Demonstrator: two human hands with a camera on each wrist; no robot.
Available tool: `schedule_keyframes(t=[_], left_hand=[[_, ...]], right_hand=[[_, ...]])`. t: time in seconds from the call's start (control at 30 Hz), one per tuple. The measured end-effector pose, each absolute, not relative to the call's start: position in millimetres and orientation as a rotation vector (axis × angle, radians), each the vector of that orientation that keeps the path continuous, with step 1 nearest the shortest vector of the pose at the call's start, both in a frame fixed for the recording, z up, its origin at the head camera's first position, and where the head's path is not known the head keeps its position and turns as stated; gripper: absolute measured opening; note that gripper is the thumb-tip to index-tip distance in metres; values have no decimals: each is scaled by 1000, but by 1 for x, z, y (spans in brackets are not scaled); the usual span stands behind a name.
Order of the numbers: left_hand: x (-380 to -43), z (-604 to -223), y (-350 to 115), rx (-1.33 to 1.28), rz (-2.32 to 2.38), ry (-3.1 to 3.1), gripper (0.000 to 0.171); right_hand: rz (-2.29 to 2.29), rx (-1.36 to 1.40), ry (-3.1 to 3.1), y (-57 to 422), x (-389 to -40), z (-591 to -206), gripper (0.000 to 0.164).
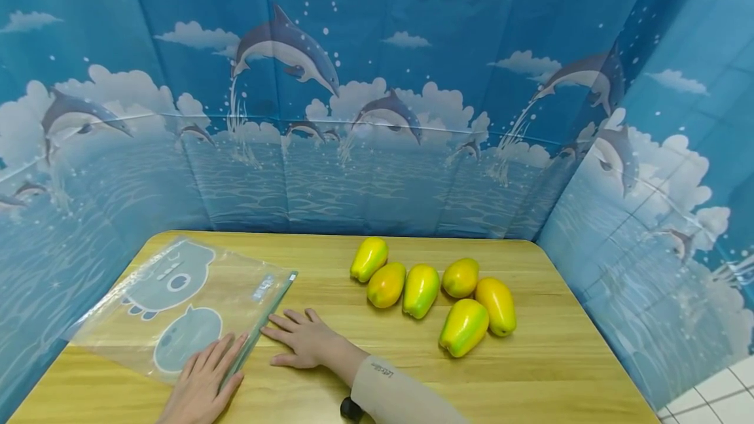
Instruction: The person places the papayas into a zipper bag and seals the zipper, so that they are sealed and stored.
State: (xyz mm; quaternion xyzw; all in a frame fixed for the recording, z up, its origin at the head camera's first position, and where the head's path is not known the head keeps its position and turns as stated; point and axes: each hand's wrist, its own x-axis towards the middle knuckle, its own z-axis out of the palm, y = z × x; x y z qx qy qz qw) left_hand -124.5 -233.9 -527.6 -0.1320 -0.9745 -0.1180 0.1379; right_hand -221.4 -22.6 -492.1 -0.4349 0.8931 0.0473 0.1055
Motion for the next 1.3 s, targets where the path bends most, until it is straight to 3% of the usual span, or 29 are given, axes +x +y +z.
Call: schedule_keyframes(t=[0.6,1.3], left_hand=[[-123,-527,-237,-500,-131,-2784,61],[-122,-526,-237,-646,33,-2655,53]], right_hand=[[230,-1216,2631,-24,-221,-493,61],[227,-1207,2622,-24,-219,-493,61]])
